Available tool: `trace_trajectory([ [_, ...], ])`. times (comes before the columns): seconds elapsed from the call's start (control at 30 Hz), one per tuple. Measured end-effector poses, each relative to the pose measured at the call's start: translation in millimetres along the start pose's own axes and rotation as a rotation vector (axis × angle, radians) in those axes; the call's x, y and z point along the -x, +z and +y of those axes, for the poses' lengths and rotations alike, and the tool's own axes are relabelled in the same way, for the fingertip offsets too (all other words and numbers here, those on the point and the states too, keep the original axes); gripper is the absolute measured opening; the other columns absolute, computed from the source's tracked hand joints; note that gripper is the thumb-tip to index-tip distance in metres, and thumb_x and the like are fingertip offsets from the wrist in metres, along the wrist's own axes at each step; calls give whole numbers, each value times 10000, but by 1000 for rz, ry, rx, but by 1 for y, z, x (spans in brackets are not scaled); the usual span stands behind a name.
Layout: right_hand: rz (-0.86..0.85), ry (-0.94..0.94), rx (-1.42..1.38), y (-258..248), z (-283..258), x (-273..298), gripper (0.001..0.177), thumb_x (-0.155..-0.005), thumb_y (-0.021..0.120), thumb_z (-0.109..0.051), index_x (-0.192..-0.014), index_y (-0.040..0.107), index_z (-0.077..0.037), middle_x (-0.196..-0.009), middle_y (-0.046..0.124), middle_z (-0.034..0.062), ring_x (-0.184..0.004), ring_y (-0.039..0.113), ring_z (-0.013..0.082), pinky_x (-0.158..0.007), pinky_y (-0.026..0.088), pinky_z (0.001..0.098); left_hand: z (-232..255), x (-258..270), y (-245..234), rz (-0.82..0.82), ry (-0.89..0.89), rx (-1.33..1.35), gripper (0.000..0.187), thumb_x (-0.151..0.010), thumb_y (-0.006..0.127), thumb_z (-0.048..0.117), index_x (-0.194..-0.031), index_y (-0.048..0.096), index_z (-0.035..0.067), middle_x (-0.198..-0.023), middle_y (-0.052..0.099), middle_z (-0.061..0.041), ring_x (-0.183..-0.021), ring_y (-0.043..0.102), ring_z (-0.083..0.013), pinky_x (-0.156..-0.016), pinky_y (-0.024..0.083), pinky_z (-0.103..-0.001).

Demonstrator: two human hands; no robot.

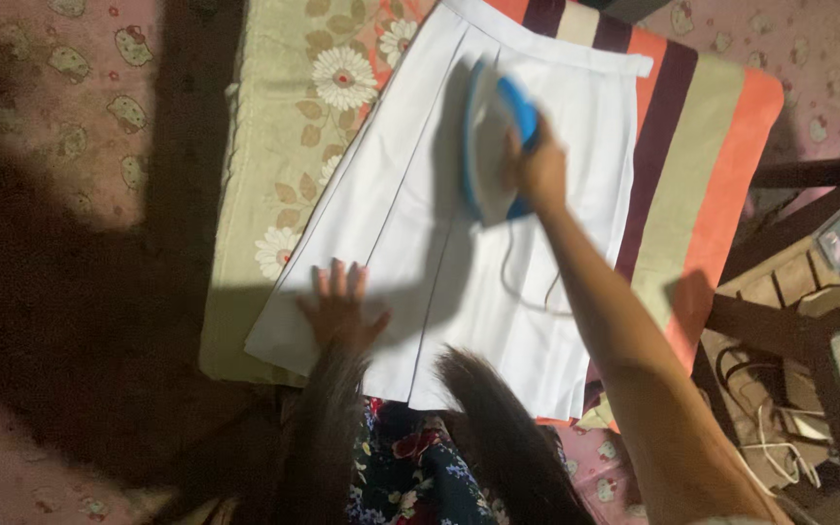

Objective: The person irons a white pleated skirt on a low table using a blue and white electric iron. They repeatedly smooth the fabric with the iron, adjust the skirt with their left hand, and reposition the garment to cover different sections.

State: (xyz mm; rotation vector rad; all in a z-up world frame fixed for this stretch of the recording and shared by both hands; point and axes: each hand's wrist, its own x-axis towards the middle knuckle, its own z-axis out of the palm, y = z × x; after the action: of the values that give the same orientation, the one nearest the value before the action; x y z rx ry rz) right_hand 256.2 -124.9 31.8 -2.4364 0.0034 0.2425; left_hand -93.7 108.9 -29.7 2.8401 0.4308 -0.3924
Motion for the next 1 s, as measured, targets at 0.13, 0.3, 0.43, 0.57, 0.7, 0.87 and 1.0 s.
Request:
trace_trajectory([
  [0.13,78,33,-21,-1,15,-54,549,-973,712,-330,-1454,531,-137,-942,770,193,-843,792,310,-738,612,425,18,2,7,-33,86,-61,979,-863,187,882,-1591,290,235,-1696,189,-125,-1529,148,-389,-1125,91,-791],
  [0.3,-102,31,256,2,15,14,644,-956,686,-406,-1510,453,-171,-949,739,263,-859,718,466,-770,564,545,59,4,-40,-461,-33,-133,840,-940,349,755,-1602,234,252,-1710,159,-88,-1574,151,-349,-1189,110,-722],
  [0.43,-261,13,183,-21,13,99,643,-932,695,-442,-1492,498,-195,-922,733,257,-845,727,447,-741,577,523,71,72,-121,-184,169,693,558,-1128,455,387,-1506,450,-24,-1494,544,-207,-1393,574,-293,-1147,437,-473],
  [0.57,-258,123,141,-50,25,93,612,-926,712,-438,-1454,542,-179,-887,737,222,-803,751,380,-697,573,481,94,105,-114,-211,-150,748,410,-954,635,337,-1196,566,13,-1161,634,-152,-1061,634,-301,-915,495,-465],
  [0.7,-54,53,154,-71,36,11,537,-944,743,-395,-1384,597,-123,-935,752,193,-840,761,331,-747,581,440,124,104,-38,-38,-272,561,314,-807,784,300,-937,656,45,-894,696,-115,-810,669,-321,-737,528,-470],
  [0.87,-63,-94,234,-64,48,-36,558,-925,762,-326,-1416,578,-134,-1018,750,218,-933,725,410,-806,565,499,125,118,-20,158,-118,507,263,-770,775,265,-801,605,67,-863,662,-129,-849,631,-362,-758,509,-481],
  [1.0,-184,32,315,-51,54,27,668,-921,749,-355,-1490,467,-147,-997,732,247,-896,717,443,-769,562,539,133,98,-94,-311,-272,580,267,-959,671,306,-963,656,40,-871,660,-129,-797,643,-309,-764,513,-442],
])
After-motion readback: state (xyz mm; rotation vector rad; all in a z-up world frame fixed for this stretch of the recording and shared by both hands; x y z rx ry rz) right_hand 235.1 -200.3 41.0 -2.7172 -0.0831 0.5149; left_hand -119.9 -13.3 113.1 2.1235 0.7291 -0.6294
